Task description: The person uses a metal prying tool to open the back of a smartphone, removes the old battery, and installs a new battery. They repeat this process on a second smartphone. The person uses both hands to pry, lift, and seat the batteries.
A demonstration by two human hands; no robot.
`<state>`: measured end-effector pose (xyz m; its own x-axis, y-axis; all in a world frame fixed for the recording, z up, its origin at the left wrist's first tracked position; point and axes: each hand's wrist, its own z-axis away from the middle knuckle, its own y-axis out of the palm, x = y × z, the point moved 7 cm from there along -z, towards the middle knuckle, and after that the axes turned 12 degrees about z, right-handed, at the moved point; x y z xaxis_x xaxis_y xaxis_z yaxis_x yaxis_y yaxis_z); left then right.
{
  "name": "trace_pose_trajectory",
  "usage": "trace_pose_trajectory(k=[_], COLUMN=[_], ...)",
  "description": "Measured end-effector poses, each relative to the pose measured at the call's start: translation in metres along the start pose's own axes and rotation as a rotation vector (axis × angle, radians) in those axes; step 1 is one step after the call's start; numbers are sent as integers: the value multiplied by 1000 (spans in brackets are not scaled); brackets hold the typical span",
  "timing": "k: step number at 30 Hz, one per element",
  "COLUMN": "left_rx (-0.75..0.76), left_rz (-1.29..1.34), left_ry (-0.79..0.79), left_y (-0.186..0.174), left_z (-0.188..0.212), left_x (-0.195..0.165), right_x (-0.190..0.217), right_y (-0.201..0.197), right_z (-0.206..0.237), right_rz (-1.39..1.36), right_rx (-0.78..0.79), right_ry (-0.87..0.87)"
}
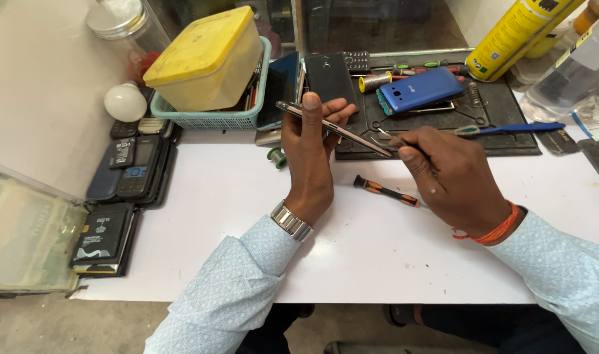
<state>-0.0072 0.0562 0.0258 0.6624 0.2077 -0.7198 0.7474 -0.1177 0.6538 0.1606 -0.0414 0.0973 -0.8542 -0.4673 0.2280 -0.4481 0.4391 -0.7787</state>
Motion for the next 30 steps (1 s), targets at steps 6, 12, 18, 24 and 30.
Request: trace_pose_trajectory(k=[6,12,18,24,30], left_rx=[-24,-26,-20,-16,-14], left_rz=[2,-18,-39,-89,-70], left_ry=[1,5,11,49,162], left_y=[-3,-4,-5,-6,-5], left_z=[-2,-3,-3,-1,2], left_x=[-5,-4,-5,-7,-12], right_x=[8,5,4,2,9], right_y=[-5,0,2,7,3], right_z=[-2,-1,-1,-1,3], right_rz=[-28,-6,-10,5,6], right_rx=[-14,16,15,42,-53], right_ry=[-70,-57,-57,-15,-26])
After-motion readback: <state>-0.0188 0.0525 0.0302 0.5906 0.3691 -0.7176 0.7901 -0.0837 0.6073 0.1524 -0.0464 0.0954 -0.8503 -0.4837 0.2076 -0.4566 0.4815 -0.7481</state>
